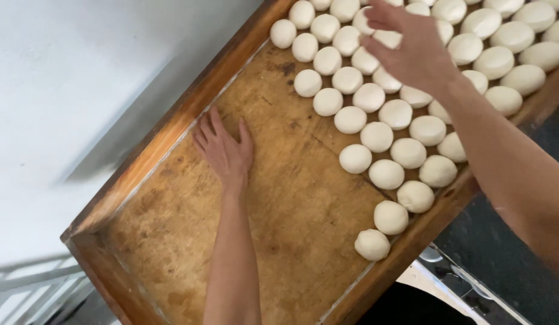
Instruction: Arranging small dough balls on a tray and forming larger dough shapes on a countertop.
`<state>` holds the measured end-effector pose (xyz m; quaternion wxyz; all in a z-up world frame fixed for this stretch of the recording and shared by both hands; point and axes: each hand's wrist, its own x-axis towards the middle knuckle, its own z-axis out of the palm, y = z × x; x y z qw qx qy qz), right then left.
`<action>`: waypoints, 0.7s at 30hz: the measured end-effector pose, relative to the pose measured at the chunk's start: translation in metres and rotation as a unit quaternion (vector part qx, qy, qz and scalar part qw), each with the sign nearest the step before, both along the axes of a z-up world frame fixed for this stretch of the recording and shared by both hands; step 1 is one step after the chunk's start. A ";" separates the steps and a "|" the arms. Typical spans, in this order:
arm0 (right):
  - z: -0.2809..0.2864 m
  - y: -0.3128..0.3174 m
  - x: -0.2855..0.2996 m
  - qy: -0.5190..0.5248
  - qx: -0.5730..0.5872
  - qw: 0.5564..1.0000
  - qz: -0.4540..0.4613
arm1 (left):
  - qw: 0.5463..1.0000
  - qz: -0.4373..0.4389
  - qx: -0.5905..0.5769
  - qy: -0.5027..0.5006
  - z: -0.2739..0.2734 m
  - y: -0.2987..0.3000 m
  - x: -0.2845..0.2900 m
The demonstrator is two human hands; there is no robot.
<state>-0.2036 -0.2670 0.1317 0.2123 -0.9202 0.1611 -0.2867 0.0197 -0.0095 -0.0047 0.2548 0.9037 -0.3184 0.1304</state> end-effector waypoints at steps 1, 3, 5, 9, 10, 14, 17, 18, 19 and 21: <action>-0.004 -0.004 -0.025 -0.003 -0.001 1.000 -0.018 | 1.000 -0.018 -0.001 -0.003 -0.001 0.005 0.003; -0.009 -0.015 -0.090 -0.142 -0.006 0.986 -0.082 | 0.999 -0.029 -0.028 -0.032 -0.006 -0.002 0.000; -0.028 -0.021 -0.155 -0.175 0.014 0.968 -0.179 | 0.998 -0.047 -0.010 -0.033 -0.008 0.005 0.003; -0.098 -0.041 -0.307 -0.238 0.128 0.848 -0.456 | 0.990 -0.089 -0.020 -0.107 0.013 0.004 -0.011; -0.108 -0.039 -0.334 -0.242 0.121 0.841 -0.468 | 0.989 -0.103 -0.025 -0.107 0.009 0.000 -0.013; -0.162 -0.053 -0.375 -0.106 0.350 0.702 -0.612 | 0.994 -0.064 0.004 -0.093 -0.001 0.001 -0.010; -0.185 -0.085 -0.360 -0.146 0.394 0.681 -0.599 | 0.992 -0.065 0.004 -0.109 -0.011 0.004 -0.004; -0.189 -0.098 -0.352 -0.193 0.392 0.677 -0.592 | 0.989 -0.068 -0.005 -0.133 -0.015 0.004 -0.001; -0.185 -0.103 -0.345 -0.199 0.391 0.676 -0.592 | 0.988 -0.071 -0.008 -0.138 -0.015 0.004 0.000; -0.178 -0.113 -0.332 -0.283 0.417 0.615 -0.607 | 0.990 -0.063 -0.012 -0.123 -0.017 0.005 0.000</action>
